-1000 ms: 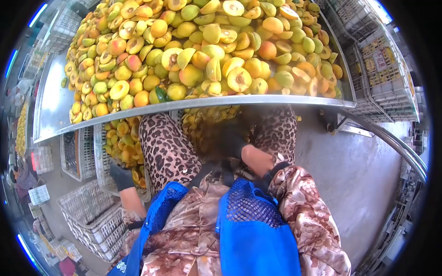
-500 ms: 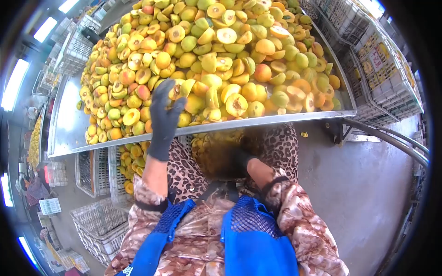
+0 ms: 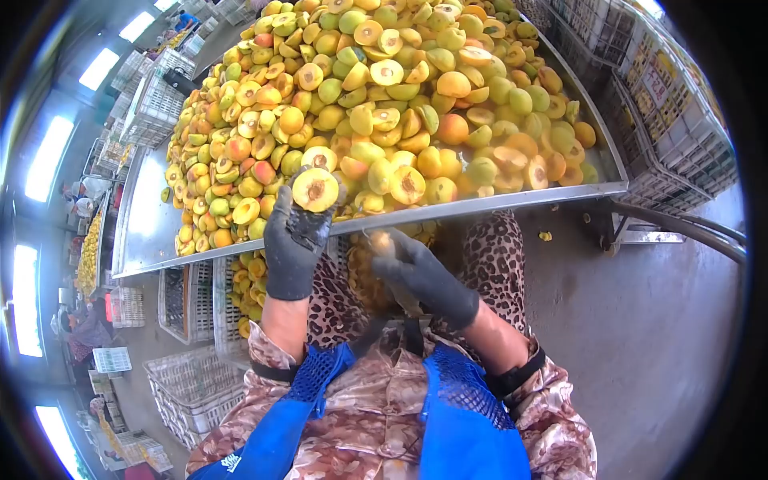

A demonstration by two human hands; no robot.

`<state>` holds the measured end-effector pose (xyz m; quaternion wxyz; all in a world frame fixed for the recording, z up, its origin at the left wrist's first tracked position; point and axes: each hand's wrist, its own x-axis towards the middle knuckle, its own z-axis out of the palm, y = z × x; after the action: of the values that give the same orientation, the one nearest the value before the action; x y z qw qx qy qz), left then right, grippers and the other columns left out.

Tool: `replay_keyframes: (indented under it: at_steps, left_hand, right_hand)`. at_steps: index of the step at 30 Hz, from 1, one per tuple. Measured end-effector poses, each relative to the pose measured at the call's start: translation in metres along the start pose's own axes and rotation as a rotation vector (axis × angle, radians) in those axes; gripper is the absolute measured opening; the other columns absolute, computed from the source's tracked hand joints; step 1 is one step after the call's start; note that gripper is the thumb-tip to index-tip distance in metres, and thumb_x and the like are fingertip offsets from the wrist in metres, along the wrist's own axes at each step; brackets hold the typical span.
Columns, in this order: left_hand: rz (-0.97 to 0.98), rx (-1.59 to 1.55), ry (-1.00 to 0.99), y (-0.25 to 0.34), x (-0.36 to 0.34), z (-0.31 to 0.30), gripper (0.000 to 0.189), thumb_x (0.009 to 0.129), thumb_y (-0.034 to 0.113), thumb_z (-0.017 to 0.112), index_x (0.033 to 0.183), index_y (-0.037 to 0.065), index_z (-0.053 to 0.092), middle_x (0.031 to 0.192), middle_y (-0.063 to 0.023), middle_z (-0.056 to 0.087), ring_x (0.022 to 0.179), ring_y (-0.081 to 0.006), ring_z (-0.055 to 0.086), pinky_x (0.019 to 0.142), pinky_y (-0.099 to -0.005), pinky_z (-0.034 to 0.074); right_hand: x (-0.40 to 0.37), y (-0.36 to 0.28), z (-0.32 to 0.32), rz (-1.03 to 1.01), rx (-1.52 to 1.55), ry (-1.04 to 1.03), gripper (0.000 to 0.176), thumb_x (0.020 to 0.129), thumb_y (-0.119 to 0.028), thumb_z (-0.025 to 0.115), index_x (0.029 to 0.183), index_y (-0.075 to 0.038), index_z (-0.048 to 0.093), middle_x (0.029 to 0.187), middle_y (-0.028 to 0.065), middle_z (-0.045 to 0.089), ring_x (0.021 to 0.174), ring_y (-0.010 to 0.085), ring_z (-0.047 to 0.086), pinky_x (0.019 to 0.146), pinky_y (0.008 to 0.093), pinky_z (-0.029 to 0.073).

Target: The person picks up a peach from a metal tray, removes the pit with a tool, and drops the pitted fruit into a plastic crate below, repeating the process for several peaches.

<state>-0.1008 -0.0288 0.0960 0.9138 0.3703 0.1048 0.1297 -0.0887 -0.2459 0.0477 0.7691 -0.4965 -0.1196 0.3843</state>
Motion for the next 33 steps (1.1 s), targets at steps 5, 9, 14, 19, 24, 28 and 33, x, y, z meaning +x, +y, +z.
replay_keyframes:
  at_steps: [5, 9, 14, 19, 24, 28, 33]
  left_hand:
    - [0.078, 0.359, -0.023, -0.011, -0.04, 0.017, 0.045, 0.11, 0.025, 0.045, 0.143, -0.005, 0.05, 0.138, -0.0201, 0.06, 0.124, -0.0324, 0.062, 0.108, -0.0461, 0.051]
    - [-0.088, 0.083, 0.028, -0.021, -0.058, 0.035, 0.044, 0.112, 0.027, 0.04, 0.139, -0.004, 0.053, 0.13, -0.0153, 0.064, 0.115, -0.0251, 0.065, 0.101, -0.0382, 0.055]
    - [0.639, 1.332, -0.219, -0.028, -0.061, 0.029, 0.032, 0.11, 0.017, 0.048, 0.131, -0.004, 0.06, 0.121, -0.013, 0.067, 0.11, -0.0209, 0.066, 0.096, -0.0311, 0.054]
    - [0.589, 1.045, -0.185, -0.043, -0.057, 0.033, 0.024, 0.097, 0.006, 0.062, 0.119, -0.004, 0.064, 0.11, -0.0153, 0.071, 0.097, -0.0227, 0.068, 0.087, -0.0332, 0.055]
    - [0.045, 0.417, -0.062, -0.043, -0.059, 0.027, 0.047, 0.112, 0.038, 0.041, 0.107, -0.003, 0.063, 0.103, -0.0173, 0.07, 0.092, -0.0236, 0.069, 0.085, -0.0329, 0.057]
    - [0.203, 0.513, -0.103, -0.046, -0.067, 0.027, 0.036, 0.109, 0.031, 0.052, 0.114, -0.003, 0.062, 0.104, -0.0165, 0.071, 0.095, -0.0278, 0.069, 0.083, -0.0409, 0.057]
    - [0.293, 0.57, -0.141, -0.034, -0.075, 0.045, 0.024, 0.1, 0.021, 0.058, 0.106, -0.001, 0.065, 0.101, -0.015, 0.072, 0.088, -0.0255, 0.069, 0.078, -0.0373, 0.056]
  right_hand:
    - [0.0, -0.002, 0.012, -0.195, -0.234, 0.077, 0.041, 0.093, -0.014, 0.071, 0.131, -0.002, 0.061, 0.106, 0.0004, 0.067, 0.097, 0.0089, 0.062, 0.086, 0.0266, 0.052]
    - [-0.008, -0.004, 0.011, -0.076, -0.26, -0.004, 0.032, 0.092, -0.014, 0.072, 0.12, -0.002, 0.064, 0.103, -0.0002, 0.068, 0.092, 0.0088, 0.062, 0.083, 0.0268, 0.053]
    - [-0.004, 0.025, 0.004, -0.154, -0.298, 0.094, 0.026, 0.092, -0.014, 0.071, 0.114, -0.001, 0.067, 0.094, -0.0019, 0.068, 0.082, 0.0074, 0.061, 0.077, 0.026, 0.053]
    - [0.002, 0.02, 0.017, -0.123, -0.412, 0.164, 0.021, 0.091, -0.015, 0.07, 0.105, 0.001, 0.071, 0.089, 0.0041, 0.07, 0.079, 0.0112, 0.064, 0.073, 0.03, 0.054]
    - [-0.001, 0.038, 0.019, -0.255, -0.624, 0.116, 0.022, 0.083, -0.019, 0.07, 0.097, -0.003, 0.068, 0.082, 0.0179, 0.07, 0.071, 0.0355, 0.069, 0.069, 0.0413, 0.055]
    - [-0.002, 0.039, 0.021, -0.309, -0.608, 0.117, 0.024, 0.081, -0.017, 0.072, 0.102, -0.006, 0.07, 0.083, 0.0135, 0.071, 0.071, 0.0304, 0.07, 0.07, 0.0402, 0.056]
    - [-0.005, 0.022, 0.039, -0.449, -0.484, 0.083, 0.024, 0.1, -0.02, 0.057, 0.082, -0.004, 0.062, 0.075, -0.0029, 0.061, 0.071, 0.0096, 0.053, 0.067, 0.0309, 0.049]
